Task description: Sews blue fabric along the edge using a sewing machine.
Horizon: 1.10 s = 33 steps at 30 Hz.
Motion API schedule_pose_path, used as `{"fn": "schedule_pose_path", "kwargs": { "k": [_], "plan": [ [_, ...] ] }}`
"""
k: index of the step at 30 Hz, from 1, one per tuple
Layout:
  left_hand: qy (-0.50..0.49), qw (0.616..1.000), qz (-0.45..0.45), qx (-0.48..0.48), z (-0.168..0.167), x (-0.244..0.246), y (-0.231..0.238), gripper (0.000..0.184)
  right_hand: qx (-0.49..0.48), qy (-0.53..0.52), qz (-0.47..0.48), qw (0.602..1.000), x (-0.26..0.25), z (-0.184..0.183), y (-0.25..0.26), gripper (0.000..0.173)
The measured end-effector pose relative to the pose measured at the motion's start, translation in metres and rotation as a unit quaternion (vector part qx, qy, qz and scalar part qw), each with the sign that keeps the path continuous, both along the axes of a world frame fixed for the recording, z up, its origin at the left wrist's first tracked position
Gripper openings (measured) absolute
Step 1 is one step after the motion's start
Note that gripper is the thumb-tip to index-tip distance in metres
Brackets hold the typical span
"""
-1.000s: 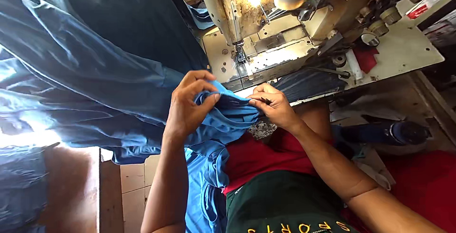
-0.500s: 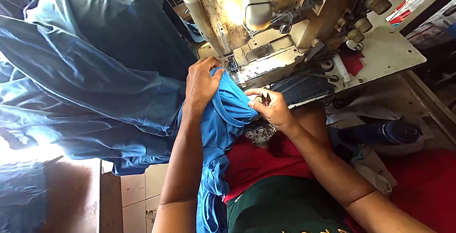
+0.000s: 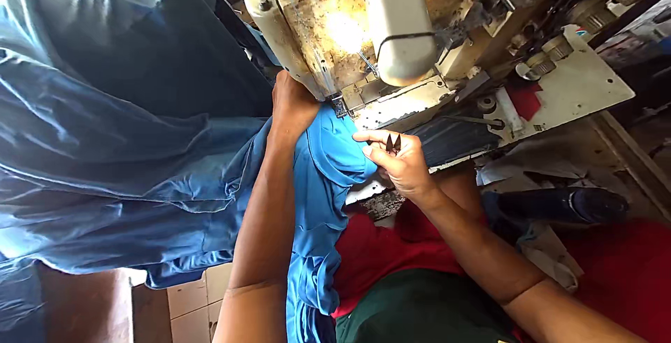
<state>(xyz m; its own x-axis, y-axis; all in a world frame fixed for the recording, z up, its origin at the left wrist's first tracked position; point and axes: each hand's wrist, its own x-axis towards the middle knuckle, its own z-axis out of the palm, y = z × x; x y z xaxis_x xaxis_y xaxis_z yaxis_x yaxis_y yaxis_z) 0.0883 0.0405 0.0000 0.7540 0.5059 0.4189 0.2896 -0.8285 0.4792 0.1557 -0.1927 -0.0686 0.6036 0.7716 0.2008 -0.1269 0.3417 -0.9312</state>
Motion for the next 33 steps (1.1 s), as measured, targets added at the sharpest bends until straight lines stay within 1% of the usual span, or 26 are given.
{"fn": "schedule_pose_path", "kwargs": {
  "k": [3, 6, 8, 11, 13, 16, 18, 20, 23, 25, 27, 30, 33],
  "plan": [
    [-0.013, 1.0, -0.008, -0.01, -0.001, 0.001, -0.001, 0.047, -0.004, -0.016, -0.005, 1.0, -0.005, 0.0, -0.005, 0.029],
    [-0.008, 0.997, -0.063, -0.034, 0.005, -0.004, 0.0, 0.046, -0.011, -0.022, 0.002, 1.0, -0.009, 0.0, -0.015, 0.029],
    [-0.001, 0.995, -0.08, -0.052, 0.007, -0.007, 0.0, 0.044, -0.008, -0.011, 0.001, 1.0, -0.01, -0.001, -0.019, 0.029],
    [-0.002, 0.996, -0.071, -0.054, 0.004, -0.005, 0.001, 0.047, 0.002, 0.011, -0.005, 1.0, -0.012, 0.0, -0.017, 0.028],
    [-0.022, 0.997, -0.063, -0.05, 0.0, -0.002, 0.002, 0.046, 0.007, 0.015, -0.014, 1.0, -0.011, -0.001, -0.01, 0.027],
    [-0.034, 0.999, -0.016, -0.022, -0.006, 0.003, 0.003, 0.052, 0.007, -0.003, -0.034, 0.999, -0.008, 0.0, 0.002, 0.028],
    [-0.046, 0.999, -0.003, -0.008, -0.008, 0.006, 0.003, 0.055, 0.009, -0.029, -0.051, 0.998, -0.007, 0.003, 0.008, 0.028],
    [-0.067, 0.997, -0.024, -0.009, -0.007, 0.006, 0.003, 0.053, 0.008, -0.046, -0.059, 0.997, -0.007, 0.006, 0.011, 0.029],
    [-0.102, 0.988, -0.112, -0.034, 0.001, 0.002, 0.002, 0.046, 0.005, -0.039, -0.051, 0.998, -0.008, 0.006, 0.007, 0.029],
    [-0.091, 0.983, -0.15, -0.056, 0.005, -0.001, 0.004, 0.042, 0.0, -0.022, -0.042, 0.999, -0.009, 0.005, 0.003, 0.027],
    [-0.09, 0.98, -0.163, -0.064, 0.005, -0.001, 0.005, 0.042, 0.002, -0.019, -0.04, 0.999, -0.009, 0.004, 0.001, 0.027],
    [-0.119, 0.98, -0.154, -0.052, -0.001, 0.004, 0.007, 0.046, 0.004, -0.031, -0.042, 0.999, -0.009, 0.002, 0.004, 0.027],
    [-0.098, 0.988, -0.117, -0.013, -0.003, 0.007, 0.011, 0.05, 0.002, -0.051, -0.049, 0.998, -0.009, 0.001, 0.008, 0.028]
  ]
}}
